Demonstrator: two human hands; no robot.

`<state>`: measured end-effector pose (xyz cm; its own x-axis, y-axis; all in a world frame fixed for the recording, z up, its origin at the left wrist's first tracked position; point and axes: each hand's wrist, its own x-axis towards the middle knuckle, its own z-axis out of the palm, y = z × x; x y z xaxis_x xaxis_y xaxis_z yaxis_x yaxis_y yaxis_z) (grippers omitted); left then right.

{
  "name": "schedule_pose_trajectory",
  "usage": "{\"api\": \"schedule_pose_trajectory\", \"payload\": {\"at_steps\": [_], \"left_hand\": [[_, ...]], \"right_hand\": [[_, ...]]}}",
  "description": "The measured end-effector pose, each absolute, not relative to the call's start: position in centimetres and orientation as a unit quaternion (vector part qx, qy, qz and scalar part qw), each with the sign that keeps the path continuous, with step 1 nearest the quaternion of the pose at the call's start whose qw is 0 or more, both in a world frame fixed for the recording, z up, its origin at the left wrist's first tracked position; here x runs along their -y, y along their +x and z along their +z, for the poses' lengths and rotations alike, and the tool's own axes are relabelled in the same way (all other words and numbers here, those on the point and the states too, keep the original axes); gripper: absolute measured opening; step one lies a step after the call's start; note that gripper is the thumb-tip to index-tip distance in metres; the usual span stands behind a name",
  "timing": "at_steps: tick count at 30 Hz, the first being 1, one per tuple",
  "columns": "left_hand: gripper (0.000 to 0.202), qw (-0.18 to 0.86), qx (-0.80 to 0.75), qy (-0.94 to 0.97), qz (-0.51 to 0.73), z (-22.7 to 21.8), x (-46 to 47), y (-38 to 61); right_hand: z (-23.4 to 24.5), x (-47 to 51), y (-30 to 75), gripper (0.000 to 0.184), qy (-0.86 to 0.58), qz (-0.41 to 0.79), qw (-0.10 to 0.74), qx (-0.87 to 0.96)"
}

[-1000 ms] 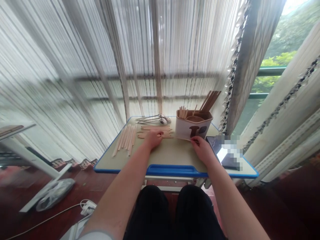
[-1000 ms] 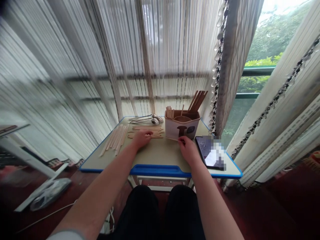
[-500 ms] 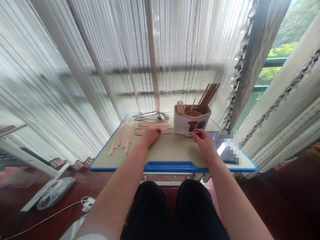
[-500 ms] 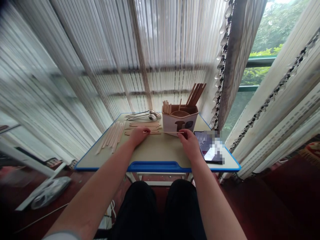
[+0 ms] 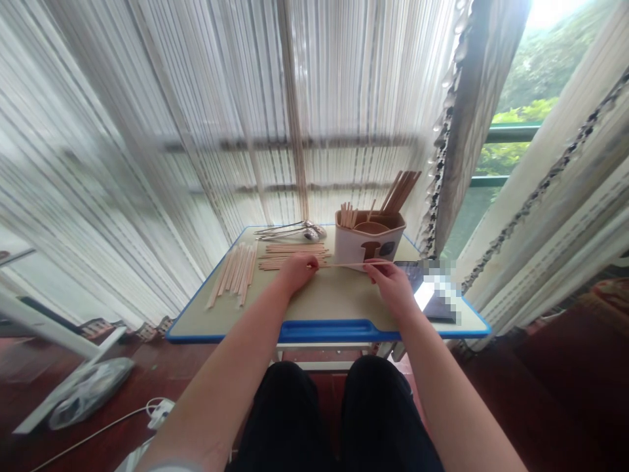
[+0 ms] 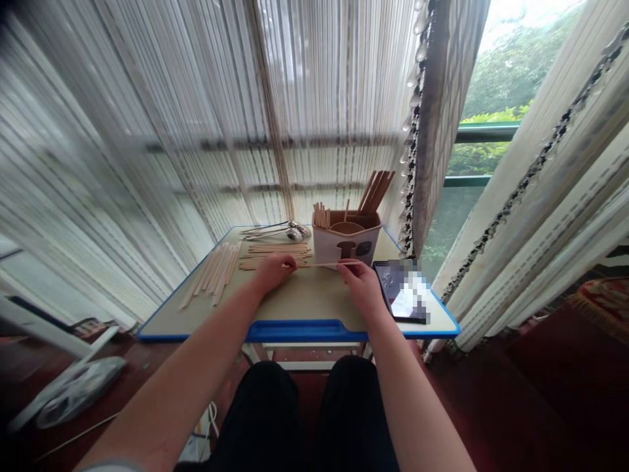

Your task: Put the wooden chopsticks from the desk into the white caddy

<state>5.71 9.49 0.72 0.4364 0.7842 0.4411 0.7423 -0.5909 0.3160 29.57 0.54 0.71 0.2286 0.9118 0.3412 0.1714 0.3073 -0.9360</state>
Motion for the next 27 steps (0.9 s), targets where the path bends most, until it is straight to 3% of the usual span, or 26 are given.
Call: {"api": "schedule_pose_trajectory", "payload": {"at_steps": [7, 11, 22, 27], "left_hand": [[0.010, 0.034, -0.402, 0.865, 0.298, 0.4, -8.9, 7.0], [0.013, 0.022, -0.401, 0.857, 0.323, 0.2, -8.6, 7.6], [0.017, -0.070, -0.506, 0.769, 0.385, -0.5, -10.1, 7.2], [0.016, -0.061, -0.509, 0.773, 0.374, -0.3, -10.2, 7.3]], "right_hand": [[0.6, -0.5, 28.6, 0.037, -0.482, 0.296, 0.580, 0.586], [1.7, -0.5, 28.4, 0.031, -0.449, 0.245, 0.629, 0.585], [13.1, -2.6, 29.7, 0.024, -0.431, -0.064, 0.702, 0.563], [15.0, -5.2, 31.1, 0.028, -0.475, -0.153, 0.705, 0.505]]}}
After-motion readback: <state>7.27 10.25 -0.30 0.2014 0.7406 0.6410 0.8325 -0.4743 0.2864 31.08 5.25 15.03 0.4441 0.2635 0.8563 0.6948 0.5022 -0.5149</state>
